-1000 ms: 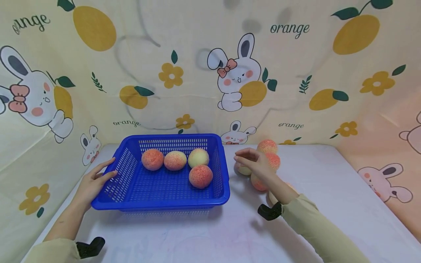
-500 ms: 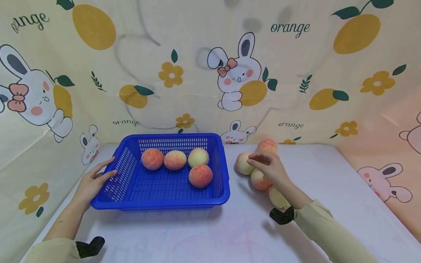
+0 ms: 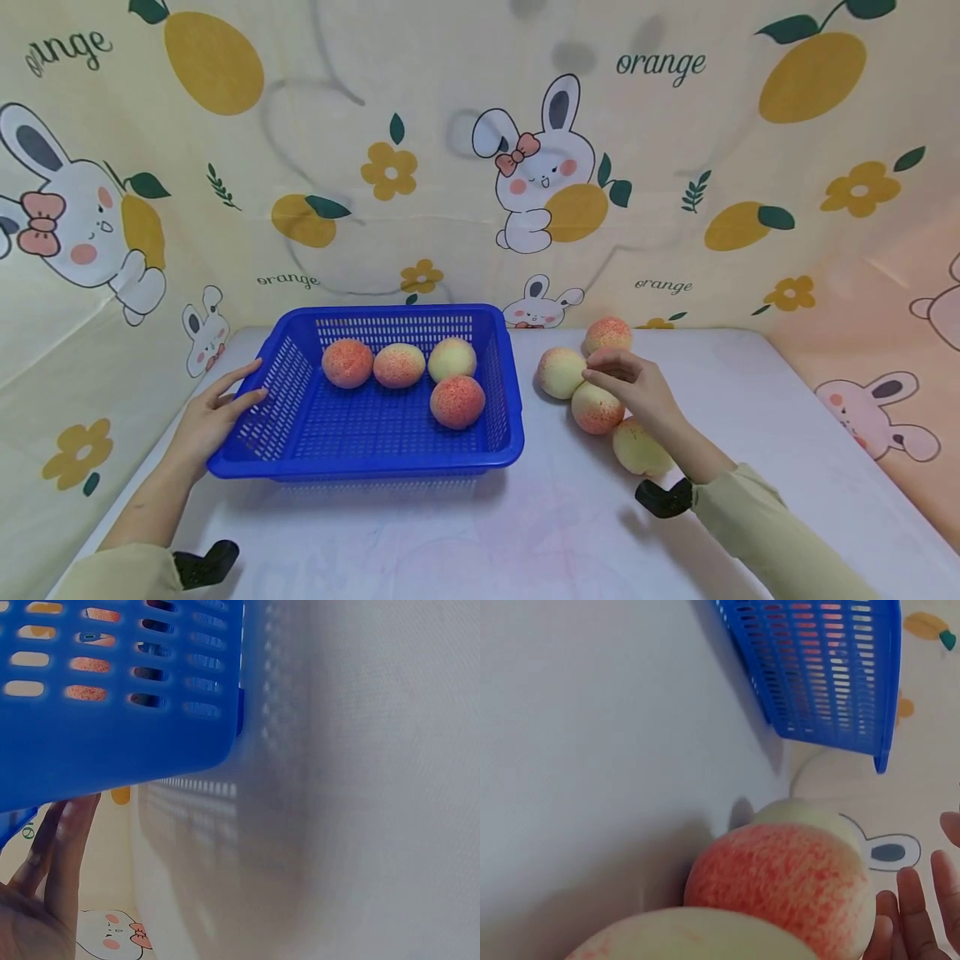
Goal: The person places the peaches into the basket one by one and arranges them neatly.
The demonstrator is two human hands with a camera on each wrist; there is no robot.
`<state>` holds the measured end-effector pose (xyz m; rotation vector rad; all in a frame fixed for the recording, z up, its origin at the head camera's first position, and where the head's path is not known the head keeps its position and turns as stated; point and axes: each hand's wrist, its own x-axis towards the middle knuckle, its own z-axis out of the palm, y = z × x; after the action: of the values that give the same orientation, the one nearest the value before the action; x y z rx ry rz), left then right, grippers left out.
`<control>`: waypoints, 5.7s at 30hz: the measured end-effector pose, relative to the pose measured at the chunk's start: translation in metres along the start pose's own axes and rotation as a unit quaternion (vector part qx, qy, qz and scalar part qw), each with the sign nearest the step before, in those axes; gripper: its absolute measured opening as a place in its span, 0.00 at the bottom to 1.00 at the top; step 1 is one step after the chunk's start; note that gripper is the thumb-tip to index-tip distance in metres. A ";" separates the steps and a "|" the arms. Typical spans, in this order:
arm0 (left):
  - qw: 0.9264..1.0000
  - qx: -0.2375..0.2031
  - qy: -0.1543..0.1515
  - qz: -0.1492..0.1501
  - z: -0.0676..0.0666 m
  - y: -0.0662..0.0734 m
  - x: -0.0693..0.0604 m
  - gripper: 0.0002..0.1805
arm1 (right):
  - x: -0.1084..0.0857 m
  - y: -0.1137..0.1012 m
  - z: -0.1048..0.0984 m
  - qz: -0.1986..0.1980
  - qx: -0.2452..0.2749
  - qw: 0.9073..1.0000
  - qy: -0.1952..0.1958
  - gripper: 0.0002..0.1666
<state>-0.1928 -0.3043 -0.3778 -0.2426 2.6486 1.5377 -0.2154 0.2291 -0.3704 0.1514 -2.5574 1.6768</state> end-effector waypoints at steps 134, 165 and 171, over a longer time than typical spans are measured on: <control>1.000 -0.027 0.008 0.006 0.002 0.003 0.001 0.36 | 0.049 -0.097 0.088 -0.119 -0.048 0.927 -0.351 0.37; 1.000 -0.029 0.008 0.003 0.000 0.001 0.001 0.36 | 0.066 -0.117 0.143 -0.162 -0.137 0.832 -0.513 0.36; 0.999 -0.035 0.009 0.003 0.001 0.002 0.001 0.36 | 0.067 -0.117 0.156 -0.141 -0.143 0.823 -0.531 0.36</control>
<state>-0.1937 -0.3029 -0.3767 -0.2529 2.6142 1.6402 -0.2692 0.0368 -0.3183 1.7841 -3.1384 1.2055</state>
